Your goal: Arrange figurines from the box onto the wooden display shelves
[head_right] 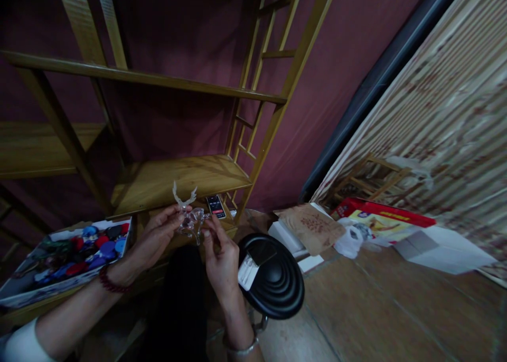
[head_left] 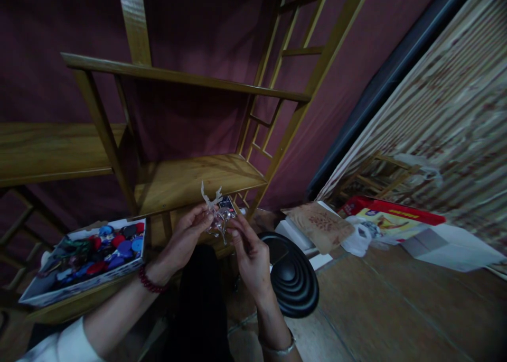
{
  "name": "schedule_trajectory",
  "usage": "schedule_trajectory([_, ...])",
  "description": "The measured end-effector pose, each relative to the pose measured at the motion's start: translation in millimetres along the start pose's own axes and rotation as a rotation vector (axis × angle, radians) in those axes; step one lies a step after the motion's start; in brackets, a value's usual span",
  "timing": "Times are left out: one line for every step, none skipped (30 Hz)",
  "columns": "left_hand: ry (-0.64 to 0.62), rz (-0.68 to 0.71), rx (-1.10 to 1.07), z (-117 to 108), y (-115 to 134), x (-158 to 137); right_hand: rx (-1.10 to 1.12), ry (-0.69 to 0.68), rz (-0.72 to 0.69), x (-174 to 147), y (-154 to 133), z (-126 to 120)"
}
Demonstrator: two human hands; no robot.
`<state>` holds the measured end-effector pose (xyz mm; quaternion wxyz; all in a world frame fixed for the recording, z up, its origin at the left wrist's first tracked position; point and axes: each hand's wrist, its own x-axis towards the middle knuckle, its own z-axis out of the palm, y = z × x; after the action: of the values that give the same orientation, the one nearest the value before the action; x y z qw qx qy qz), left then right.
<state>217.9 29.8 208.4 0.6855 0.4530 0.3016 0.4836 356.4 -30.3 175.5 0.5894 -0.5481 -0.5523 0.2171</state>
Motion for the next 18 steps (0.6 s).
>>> schedule_trajectory([-0.007, 0.007, -0.002, 0, 0, 0, -0.004, 0.001, -0.006, 1, 0, 0])
schedule_trajectory([-0.014, 0.013, -0.002, 0, 0, 0, -0.009, 0.002, -0.013, 1, 0, 1])
schedule_trajectory([-0.019, 0.018, -0.002, 0, 0, 0, -0.013, 0.002, -0.02, 2, 0, 1])
schedule_trajectory([-0.025, 0.022, 0.0, 0, 0, 0, -0.017, 0.005, -0.027, 3, 0, 2])
schedule_trajectory([-0.03, 0.027, 0.004, 0, 1, 0, -0.021, 0.004, -0.031, 3, 1, 2])
schedule_trajectory([-0.038, 0.033, 0.01, 0, 1, 0, -0.023, 0.003, -0.033, 4, 0, 2])
schedule_trajectory([-0.047, 0.039, 0.017, 1, 2, 1, -0.024, 0.003, -0.033, 4, 0, 2])
schedule_trajectory([-0.057, 0.045, 0.026, 1, 3, 1, -0.024, 0.002, -0.034, 5, 0, 2])
schedule_trajectory([-0.067, 0.049, 0.036, 2, 4, 1, -0.025, 0.001, -0.035, 6, -1, 2])
schedule_trajectory([-0.075, 0.053, 0.044, 2, 5, 2, -0.026, -0.001, -0.035, 7, -1, 2])
schedule_trajectory([-0.083, 0.056, 0.052, 3, 6, 2, -0.029, -0.001, -0.035, 8, -2, 1])
schedule_trajectory([-0.093, 0.059, 0.059, 4, 7, 3, -0.034, 0.001, -0.035, 9, -2, 1])
schedule_trajectory([-0.103, 0.064, 0.067, 4, 8, 3, -0.038, 0.003, -0.034, 9, -2, 1])
schedule_trajectory([-0.111, 0.069, 0.075, 5, 9, 4, -0.041, 0.004, -0.034, 10, -3, 1])
schedule_trajectory([-0.116, 0.074, 0.086, 6, 9, 4, -0.043, 0.006, -0.035, 10, -3, 1])
schedule_trajectory([-0.118, 0.076, 0.1, 6, 10, 4, -0.047, 0.008, -0.037, 10, -2, 2])
schedule_trajectory([-0.117, 0.075, 0.115, 7, 12, 4, -0.054, 0.011, -0.04, 11, -2, 2])
schedule_trajectory([-0.113, 0.07, 0.128, 8, 13, 4, -0.064, 0.012, -0.041, 11, -2, 2])
